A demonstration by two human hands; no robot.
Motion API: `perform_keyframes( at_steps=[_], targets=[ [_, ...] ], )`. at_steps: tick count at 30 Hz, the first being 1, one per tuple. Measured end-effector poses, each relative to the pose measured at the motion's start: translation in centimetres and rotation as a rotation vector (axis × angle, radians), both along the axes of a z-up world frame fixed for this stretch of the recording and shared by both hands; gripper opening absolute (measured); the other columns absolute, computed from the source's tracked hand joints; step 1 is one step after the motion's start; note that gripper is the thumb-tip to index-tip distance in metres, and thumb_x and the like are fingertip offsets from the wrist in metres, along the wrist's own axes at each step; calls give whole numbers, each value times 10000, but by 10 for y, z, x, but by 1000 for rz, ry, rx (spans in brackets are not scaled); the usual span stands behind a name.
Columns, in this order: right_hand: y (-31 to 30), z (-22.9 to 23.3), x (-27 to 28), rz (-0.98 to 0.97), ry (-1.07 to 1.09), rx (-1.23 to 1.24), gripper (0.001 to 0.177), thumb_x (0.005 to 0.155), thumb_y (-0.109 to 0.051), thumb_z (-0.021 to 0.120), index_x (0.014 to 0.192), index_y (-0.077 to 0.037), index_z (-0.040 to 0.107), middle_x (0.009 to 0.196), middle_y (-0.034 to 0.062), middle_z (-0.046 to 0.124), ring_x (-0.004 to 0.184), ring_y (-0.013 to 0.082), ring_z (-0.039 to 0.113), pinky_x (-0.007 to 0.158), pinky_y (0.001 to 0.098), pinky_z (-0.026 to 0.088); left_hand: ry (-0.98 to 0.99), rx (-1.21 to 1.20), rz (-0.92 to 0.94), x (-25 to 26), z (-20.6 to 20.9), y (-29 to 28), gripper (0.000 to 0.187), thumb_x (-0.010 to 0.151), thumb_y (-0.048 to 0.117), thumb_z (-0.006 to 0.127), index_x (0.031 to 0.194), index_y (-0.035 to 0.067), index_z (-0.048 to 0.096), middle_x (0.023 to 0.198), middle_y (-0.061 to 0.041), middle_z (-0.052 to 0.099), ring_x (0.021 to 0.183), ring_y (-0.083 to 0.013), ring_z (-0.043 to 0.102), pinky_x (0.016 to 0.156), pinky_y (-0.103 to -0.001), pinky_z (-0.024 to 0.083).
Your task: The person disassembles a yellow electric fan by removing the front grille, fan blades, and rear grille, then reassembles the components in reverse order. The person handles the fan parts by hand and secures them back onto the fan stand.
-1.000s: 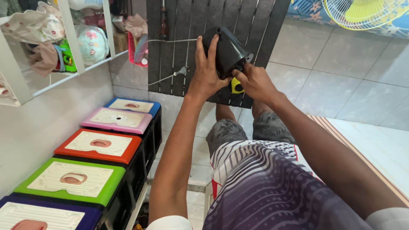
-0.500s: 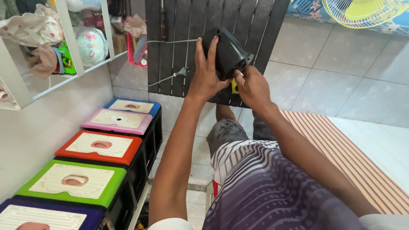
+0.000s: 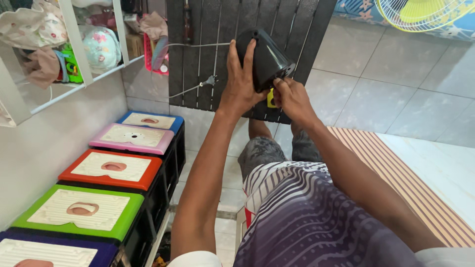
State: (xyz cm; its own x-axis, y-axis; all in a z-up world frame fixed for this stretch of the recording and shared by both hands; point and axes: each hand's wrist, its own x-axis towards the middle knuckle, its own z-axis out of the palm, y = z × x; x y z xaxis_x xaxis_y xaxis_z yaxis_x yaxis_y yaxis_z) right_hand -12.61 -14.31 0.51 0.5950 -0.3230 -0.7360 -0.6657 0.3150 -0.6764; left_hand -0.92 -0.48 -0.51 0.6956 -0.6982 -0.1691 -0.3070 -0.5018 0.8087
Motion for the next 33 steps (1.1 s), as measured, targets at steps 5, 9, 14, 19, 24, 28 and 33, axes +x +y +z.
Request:
perform_keyframes(
  at_steps=[5,9,14,19,24,28,33],
  targets=[
    [1,-2,-4,10,-6,12,374,1061,-275,505,876,34,601,706,81,606,594,170,608,564,308,488,0,6,8,-2,-2,0,1376,574,188,1018,1610,250,114,1629,-324,40,1500,-581,184,1196,-593,371],
    [-17,1,1,246,89,11,396,1050,-331,463,999,12,655,836,64,726,717,136,717,614,267,547,3,-9,1,0,1,2,1365,593,185,1023,1619,261,127,1644,-324,38,1512,-579,187,1201,-585,377],
    [-28,2,4,270,90,-34,434,1058,-332,485,1038,64,660,877,128,729,756,181,728,633,290,555,-18,-26,7,-1,1,3,1361,609,199,1033,1623,240,127,1640,-321,44,1506,-573,195,1215,-597,361],
    [-21,-2,1,240,71,32,450,1065,-363,427,950,21,634,792,78,696,682,142,678,579,285,538,4,2,11,-3,1,3,1378,585,242,1041,1620,236,130,1640,-319,50,1518,-563,187,1209,-581,364],
    [-9,-1,-2,48,9,128,463,1080,-358,457,852,10,620,710,54,586,583,139,536,538,294,446,-5,20,17,-2,1,2,1381,585,212,1047,1618,236,132,1638,-321,45,1513,-561,174,1211,-596,345],
    [-4,-2,-1,-91,-7,209,431,1056,-343,491,865,21,623,704,69,593,584,165,554,544,313,445,11,-3,28,-2,-1,1,1377,562,184,1034,1614,237,148,1639,-317,53,1515,-567,177,1215,-585,357],
    [-1,-3,-1,-198,89,296,428,1022,-362,530,885,33,622,710,86,592,578,178,561,544,322,459,-23,-27,34,-4,-2,2,1373,575,185,1035,1620,231,146,1637,-313,60,1511,-571,190,1222,-588,350]
  ],
)
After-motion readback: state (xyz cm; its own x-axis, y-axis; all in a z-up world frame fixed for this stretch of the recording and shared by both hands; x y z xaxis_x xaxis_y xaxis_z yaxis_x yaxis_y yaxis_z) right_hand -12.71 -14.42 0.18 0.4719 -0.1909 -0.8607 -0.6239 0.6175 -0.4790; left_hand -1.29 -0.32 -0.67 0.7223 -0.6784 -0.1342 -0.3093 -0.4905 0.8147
